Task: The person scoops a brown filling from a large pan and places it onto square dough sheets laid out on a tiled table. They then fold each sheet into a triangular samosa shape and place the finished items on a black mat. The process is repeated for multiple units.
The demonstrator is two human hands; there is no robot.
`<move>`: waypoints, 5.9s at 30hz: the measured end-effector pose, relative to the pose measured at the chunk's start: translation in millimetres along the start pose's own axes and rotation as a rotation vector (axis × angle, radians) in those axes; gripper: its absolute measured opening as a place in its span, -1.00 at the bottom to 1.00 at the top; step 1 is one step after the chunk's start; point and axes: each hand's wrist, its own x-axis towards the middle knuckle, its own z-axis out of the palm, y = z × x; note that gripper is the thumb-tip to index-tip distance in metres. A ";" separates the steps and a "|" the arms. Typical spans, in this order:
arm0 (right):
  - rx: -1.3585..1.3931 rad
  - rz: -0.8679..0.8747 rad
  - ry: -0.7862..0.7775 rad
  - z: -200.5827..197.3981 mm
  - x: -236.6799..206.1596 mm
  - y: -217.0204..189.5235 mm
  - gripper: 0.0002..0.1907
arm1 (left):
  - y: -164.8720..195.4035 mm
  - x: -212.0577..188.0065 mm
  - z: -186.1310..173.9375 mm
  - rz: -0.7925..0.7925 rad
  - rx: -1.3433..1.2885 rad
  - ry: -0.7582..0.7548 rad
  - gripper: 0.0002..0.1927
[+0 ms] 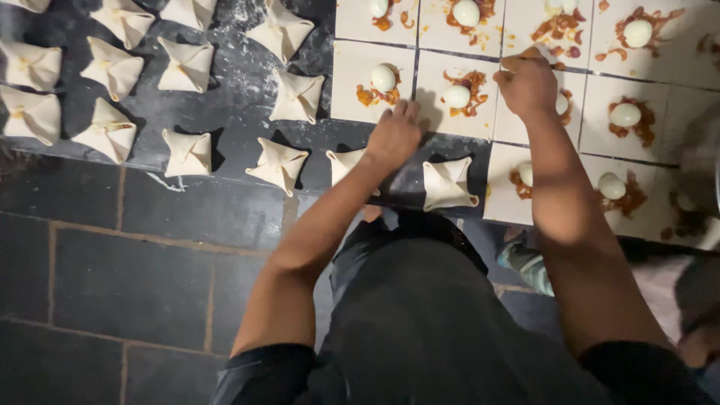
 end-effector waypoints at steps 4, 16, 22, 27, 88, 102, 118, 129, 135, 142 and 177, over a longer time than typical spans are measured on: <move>0.246 0.083 -0.108 -3.3 9.0 6.8 -0.88 | -18.5 18.1 -1.5 0.200 0.078 0.114 -0.78; 0.887 0.283 -0.005 32.1 -31.8 -34.0 -0.78 | 6.2 106.7 10.4 -0.298 -0.650 0.172 -0.16; 0.273 -0.114 -0.058 -19.1 -52.2 -2.8 -0.78 | 8.8 106.4 13.4 -0.246 -0.651 0.162 -0.25; 0.077 -0.175 -0.278 -39.0 -85.9 3.2 -0.80 | 9.4 102.7 7.3 -0.312 -0.803 0.126 -0.25; 0.031 0.092 -0.152 96.1 66.5 -115.9 -0.84 | -147.4 -79.1 -52.3 0.234 0.331 -0.046 -0.70; 0.661 -0.001 -0.031 98.6 22.1 -173.3 -0.78 | -139.9 13.8 -8.2 -0.314 -0.709 0.214 -0.15; 0.307 -0.185 -0.139 44.4 9.1 -166.1 -0.83 | -130.9 1.3 -41.1 -0.120 -0.908 0.225 -0.22; 0.942 0.704 -0.611 96.2 76.3 -136.4 -0.78 | -111.9 -40.8 -54.1 0.074 -0.234 0.264 -0.18; 0.800 0.478 -0.495 120.5 86.1 -143.7 -0.74 | -90.2 -57.7 -56.0 -0.359 -0.255 0.388 -0.40; 0.353 -0.359 -0.194 72.1 17.0 -172.1 -0.74 | -95.7 -40.3 -7.4 -0.712 -0.986 0.484 -0.37; 0.950 0.256 0.033 96.8 109.9 54.4 -0.86 | -90.6 206.1 27.6 -0.252 -0.411 0.223 -0.34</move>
